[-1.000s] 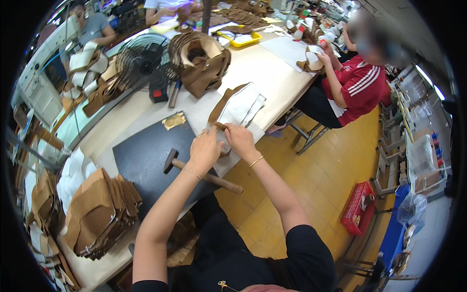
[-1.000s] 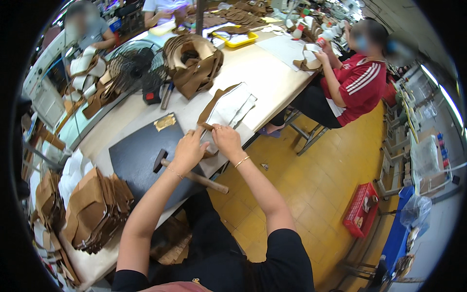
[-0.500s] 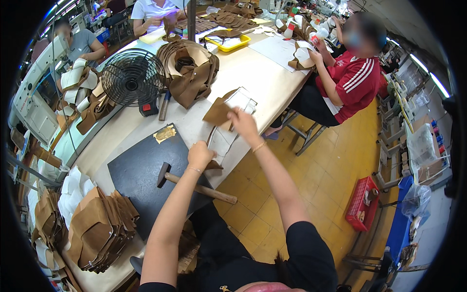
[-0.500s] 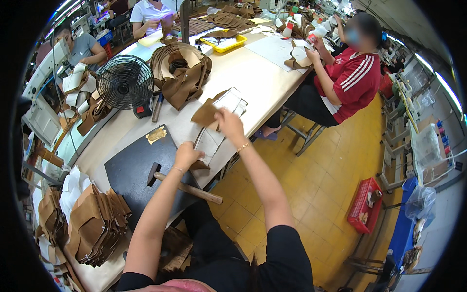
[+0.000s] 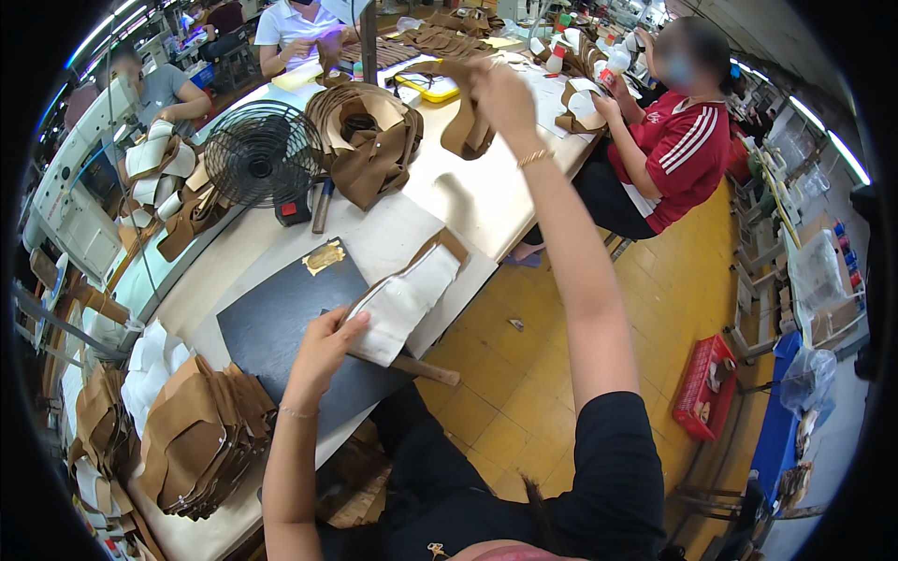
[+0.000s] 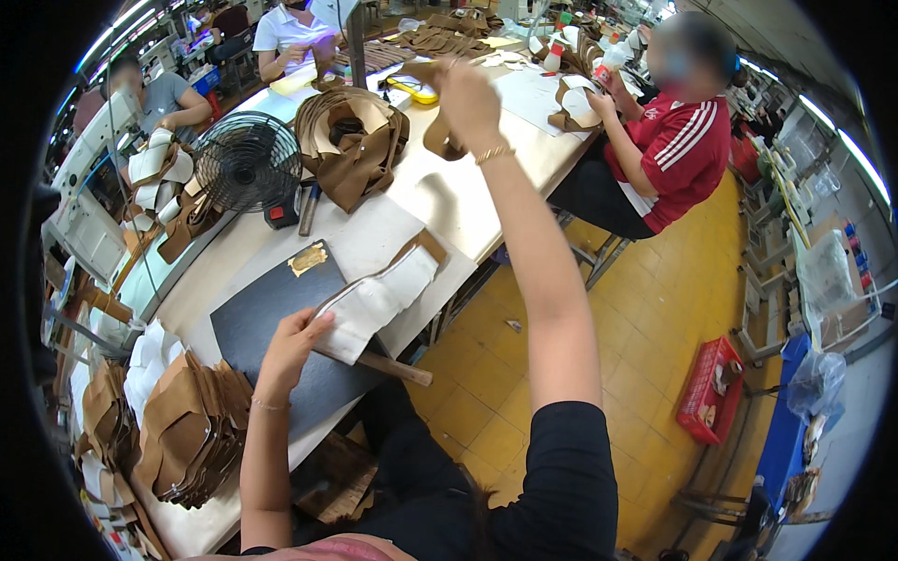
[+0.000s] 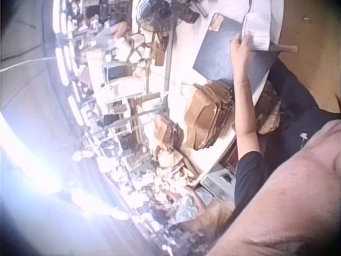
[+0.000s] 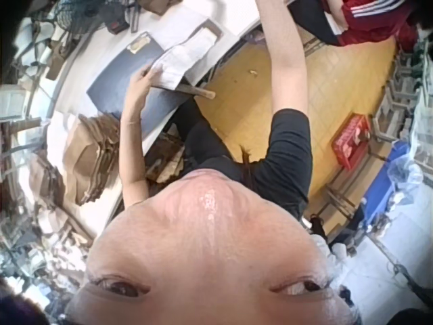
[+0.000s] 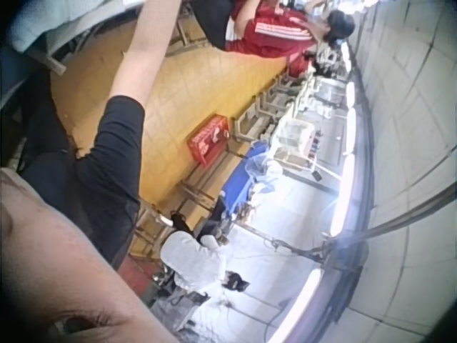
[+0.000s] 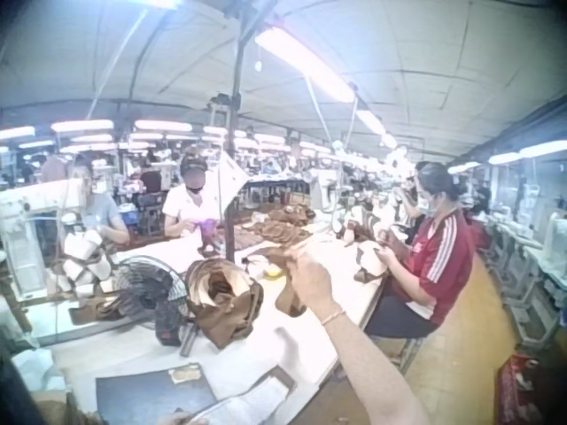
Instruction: The person repeatedly picks up brown leather pieces and white inserts, aligns them, and uses a wooden mallet to tap the edges on a workbench. They handle the items one at a time, fold and inspect them, and place them back on the table. Other workers are visible in the background performing similar tasks.
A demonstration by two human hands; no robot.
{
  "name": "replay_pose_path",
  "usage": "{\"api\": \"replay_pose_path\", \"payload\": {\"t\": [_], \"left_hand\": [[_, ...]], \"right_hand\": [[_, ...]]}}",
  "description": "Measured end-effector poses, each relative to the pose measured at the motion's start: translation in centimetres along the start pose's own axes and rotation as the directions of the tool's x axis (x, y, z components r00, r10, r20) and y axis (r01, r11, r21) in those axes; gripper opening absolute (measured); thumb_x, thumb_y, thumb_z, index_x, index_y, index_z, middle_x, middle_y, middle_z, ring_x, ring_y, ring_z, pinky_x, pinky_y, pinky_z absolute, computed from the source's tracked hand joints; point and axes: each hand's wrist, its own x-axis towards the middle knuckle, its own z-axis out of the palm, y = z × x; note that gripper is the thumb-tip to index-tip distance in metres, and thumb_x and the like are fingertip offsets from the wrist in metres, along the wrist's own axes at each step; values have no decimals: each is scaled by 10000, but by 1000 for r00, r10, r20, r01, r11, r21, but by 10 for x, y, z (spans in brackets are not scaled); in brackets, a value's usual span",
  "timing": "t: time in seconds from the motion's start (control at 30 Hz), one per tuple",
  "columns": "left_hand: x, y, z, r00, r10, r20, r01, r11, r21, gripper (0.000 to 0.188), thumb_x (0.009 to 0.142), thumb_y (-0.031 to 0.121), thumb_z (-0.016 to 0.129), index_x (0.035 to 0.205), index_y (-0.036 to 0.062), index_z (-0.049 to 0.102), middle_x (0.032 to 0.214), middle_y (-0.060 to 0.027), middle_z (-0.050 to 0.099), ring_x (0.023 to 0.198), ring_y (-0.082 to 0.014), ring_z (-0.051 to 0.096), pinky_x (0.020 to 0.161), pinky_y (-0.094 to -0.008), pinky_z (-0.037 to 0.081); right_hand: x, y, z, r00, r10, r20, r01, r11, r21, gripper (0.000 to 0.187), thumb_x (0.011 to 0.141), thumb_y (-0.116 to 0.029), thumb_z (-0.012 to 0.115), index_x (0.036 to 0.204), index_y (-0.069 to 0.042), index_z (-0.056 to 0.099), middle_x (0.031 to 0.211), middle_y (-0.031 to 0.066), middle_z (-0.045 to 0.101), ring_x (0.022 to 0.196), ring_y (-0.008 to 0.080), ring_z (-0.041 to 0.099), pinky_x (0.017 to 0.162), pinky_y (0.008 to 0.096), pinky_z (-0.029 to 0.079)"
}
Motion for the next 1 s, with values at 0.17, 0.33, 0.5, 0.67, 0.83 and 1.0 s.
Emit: {"api": "replay_pose_path", "payload": {"t": [0.17, 0.33, 0.5, 0.67, 0.83, 1.0], "left_hand": [[-44, 20, -31, 999, 43, -11, -44, 995, -90, 315, 956, 297, 675, 914, -15, 692, 767, 44, 585, 704, -44, 456, 628, -230, 368], [-74, 40, -58, 999, 42, -4, -41, 959, -281, 312, 957, 272, 670, 1026, -32, 680, 863, -19, 672, 756, -76, 585, 676, -232, 454], [-98, 70, -54, 991, 130, -15, -124, 899, -420, 328, 964, 242, 650, 1094, -59, 647, 946, -66, 693, 829, -120, 656, 772, -283, 530], [-152, 86, -48, 978, 199, 65, -168, 930, -327, 407, 867, 286, 739, 999, -93, 677, 701, -71, 644, 475, -90, 542, 396, -220, 401], [-208, 96, -46, 977, 200, 71, -164, 923, -349, 390, 744, 204, 787, 897, -138, 677, 644, -102, 633, 458, -119, 540, 408, -240, 406], [-223, 64, -66, 844, 532, 62, -501, 825, -261, 447, 721, 229, 796, 897, -153, 644, 637, -151, 638, 468, -158, 546, 443, -264, 416]], "right_hand": [[-141, -13, 60, 869, -199, 453, 16, 927, 376, 409, 933, -366, 648, 1246, -104, 645, 1207, 174, 646, 1108, 333, 625, 974, 435, 488], [-244, -91, 12, 721, -341, 603, -351, 572, 742, 573, 939, -367, 672, 1431, -122, 510, 1375, 101, 543, 1275, 254, 505, 1072, 370, 405], [-304, -143, -31, 843, -293, 451, -138, 693, 707, 994, 705, -362, 874, 1526, -176, 346, 1519, 140, 357, 1393, 366, 373, 1149, 439, 320], [-341, -133, -5, 858, -101, 504, -167, 872, 460, 942, 730, -183, 827, 1533, -252, 338, 1490, 116, 396, 1413, 378, 351, 1109, 591, 300], [-352, -152, 3, 906, -61, 419, -183, 836, 518, 620, 756, 65, 669, 1329, -151, 573, 1288, 101, 576, 1220, 328, 542, 1029, 469, 425], [-341, -159, -15, 939, 50, 339, -274, 705, 655, 418, 764, 95, 657, 1148, -69, 676, 1062, 125, 686, 973, 320, 671, 851, 350, 537]]}}
